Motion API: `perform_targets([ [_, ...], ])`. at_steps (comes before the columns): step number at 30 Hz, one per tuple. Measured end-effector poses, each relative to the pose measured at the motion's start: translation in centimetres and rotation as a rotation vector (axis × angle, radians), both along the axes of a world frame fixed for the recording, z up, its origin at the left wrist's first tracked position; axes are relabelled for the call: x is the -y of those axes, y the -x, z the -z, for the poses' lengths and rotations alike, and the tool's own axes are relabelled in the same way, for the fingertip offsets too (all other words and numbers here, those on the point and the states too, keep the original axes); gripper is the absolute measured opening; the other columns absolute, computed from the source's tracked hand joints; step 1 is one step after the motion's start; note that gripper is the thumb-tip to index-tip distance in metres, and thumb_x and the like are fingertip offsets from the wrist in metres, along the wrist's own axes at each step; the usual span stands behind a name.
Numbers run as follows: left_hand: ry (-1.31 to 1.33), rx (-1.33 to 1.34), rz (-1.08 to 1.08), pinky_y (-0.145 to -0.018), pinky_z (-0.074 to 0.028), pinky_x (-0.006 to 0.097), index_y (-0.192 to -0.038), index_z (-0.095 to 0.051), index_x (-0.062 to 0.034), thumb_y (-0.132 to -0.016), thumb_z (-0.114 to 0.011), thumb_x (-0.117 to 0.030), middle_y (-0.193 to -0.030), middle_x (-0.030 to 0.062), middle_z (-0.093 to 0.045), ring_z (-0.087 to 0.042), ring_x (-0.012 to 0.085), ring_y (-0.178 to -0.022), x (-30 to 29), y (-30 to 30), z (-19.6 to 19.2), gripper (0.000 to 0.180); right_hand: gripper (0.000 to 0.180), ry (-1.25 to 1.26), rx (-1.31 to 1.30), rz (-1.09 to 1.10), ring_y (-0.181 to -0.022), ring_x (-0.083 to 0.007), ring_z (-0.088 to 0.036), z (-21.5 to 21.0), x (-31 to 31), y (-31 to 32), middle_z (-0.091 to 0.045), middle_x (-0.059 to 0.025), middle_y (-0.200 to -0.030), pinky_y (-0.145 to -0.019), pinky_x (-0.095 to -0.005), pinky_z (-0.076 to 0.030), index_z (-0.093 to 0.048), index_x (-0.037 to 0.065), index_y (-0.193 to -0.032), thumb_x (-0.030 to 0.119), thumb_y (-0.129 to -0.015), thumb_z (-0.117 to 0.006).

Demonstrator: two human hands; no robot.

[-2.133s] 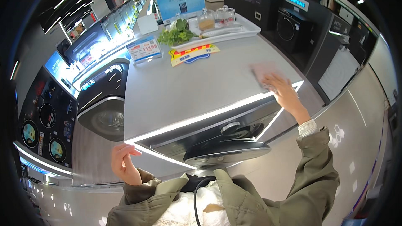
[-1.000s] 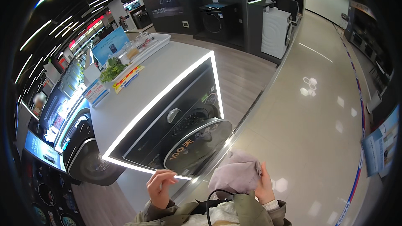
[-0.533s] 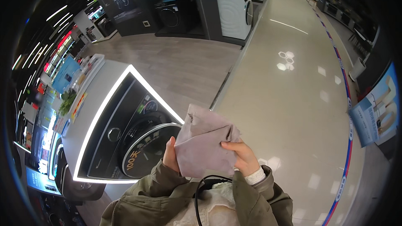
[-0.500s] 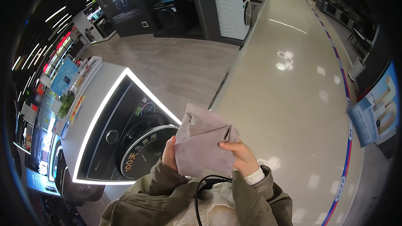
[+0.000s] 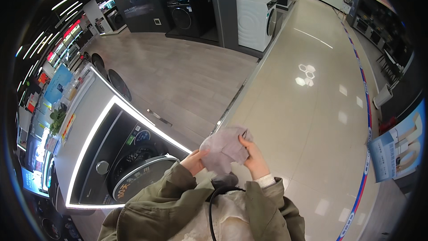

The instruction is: The person wipes the surfaces of several washing machines and dryers in a retail showroom using a cloth. They clean the tops, control panels, and doors of multiple units, moving from one appliance to the next in sequence.

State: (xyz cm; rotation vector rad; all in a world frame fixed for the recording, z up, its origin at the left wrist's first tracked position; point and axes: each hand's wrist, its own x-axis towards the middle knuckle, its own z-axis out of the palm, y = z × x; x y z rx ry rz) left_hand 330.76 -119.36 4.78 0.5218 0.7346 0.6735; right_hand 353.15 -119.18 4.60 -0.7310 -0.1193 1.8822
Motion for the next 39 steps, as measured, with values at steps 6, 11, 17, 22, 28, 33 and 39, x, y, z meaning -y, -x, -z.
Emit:
perform_targets([
  [6,-0.113,-0.232,-0.13,-0.083,-0.049,0.031,-0.113,-0.054,0.0041,-0.091,-0.056,-0.017,-0.105,0.0091,-0.062,-0.061,0.0177,-0.094,-10.4,0.5,-0.8,0.031,0.04,-0.197,0.302,0.083,-0.112,-0.0203,-0.053,-3.9,-8.3,0.0,-0.055,-0.0084,-0.122,-0.095,-0.0337,-0.044,-0.047,0.001,-0.126,0.013,-0.089,-0.059],
  [11,-0.192,-0.236,-0.295,-0.08,-0.05,0.031,-0.114,-0.052,0.0015,-0.089,-0.055,-0.01,-0.104,0.0097,-0.06,-0.06,0.0186,-0.094,-15.8,1.2,-3.0,0.028,0.046,-0.32,0.343,0.039,-0.109,-0.019,-0.054,-3.7,-13.0,1.5,-0.054,-0.0089,-0.122,-0.095,-0.0319,-0.042,-0.043,0.002,-0.13,0.007,-0.087,-0.06],
  [17,-0.264,-0.024,-0.364,-0.083,-0.049,0.031,-0.128,-0.041,0.003,-0.083,-0.06,-0.006,-0.112,0.0132,-0.057,-0.058,0.0189,-0.101,-20.7,0.7,-4.4,0.05,0.061,-0.312,0.272,-0.157,-0.116,-0.02,-0.047,-3.9,-18.7,0.5,-0.046,-0.0084,-0.13,-0.099,-0.0297,-0.037,-0.036,0.004,-0.136,-0.007,-0.079,-0.057],
  [22,-0.622,-0.623,-0.411,-0.091,-0.044,0.032,-0.128,-0.044,0.0015,-0.081,-0.059,-0.004,-0.114,0.0135,-0.058,-0.056,0.0216,-0.106,-24.8,-1.3,-2.3,0.049,0.062,-0.604,0.189,-0.602,-0.124,-0.0153,-0.038,-4.5,-25.4,-0.6,-0.032,-0.0044,-0.14,-0.097,-0.0348,-0.038,-0.023,0.008,-0.142,0.015,-0.09,-0.057],
  [28,-0.859,-1.202,-0.626,-0.093,-0.036,0.04,-0.119,-0.051,0.0001,-0.081,-0.056,-0.008,-0.116,0.019,-0.049,-0.045,0.0366,-0.11,-31.0,-9.2,-2.9,0.039,0.065,-0.542,0.231,-0.464,-0.133,-0.018,-0.027,-3.8,-32.6,-1.7,-0.027,-0.0068,-0.144,-0.107,-0.0389,-0.028,-0.015,0.011,-0.144,0.04,-0.095,-0.047],
  [33,-0.762,-0.993,-0.673,-0.109,-0.021,0.039,-0.136,-0.036,-0.0014,-0.093,-0.05,-0.024,-0.141,0.0243,-0.028,-0.026,0.035,-0.133,-34.6,-10.2,-1.1,0.051,0.063,-0.575,0.229,-0.631,-0.132,-0.0201,-0.028,-3.3,-38.0,-2.2,-0.026,-0.0077,-0.144,-0.107,-0.0331,-0.026,-0.014,0.009,-0.145,0.049,-0.098,-0.027],
  [39,-0.387,-0.589,-0.85,-0.097,-0.039,0.034,-0.136,-0.032,-0.0041,-0.089,-0.058,-0.028,-0.126,0.0112,-0.047,-0.048,0.0205,-0.115,-35.5,-7.9,-0.5,0.059,0.068,-0.69,0.162,-1.111,-0.139,-0.0204,-0.012,-4.8,-41.5,1.6,-0.011,-0.0103,-0.153,-0.111,-0.0314,-0.013,-0.009,0.009,-0.148,0.054,-0.097,-0.012],
])
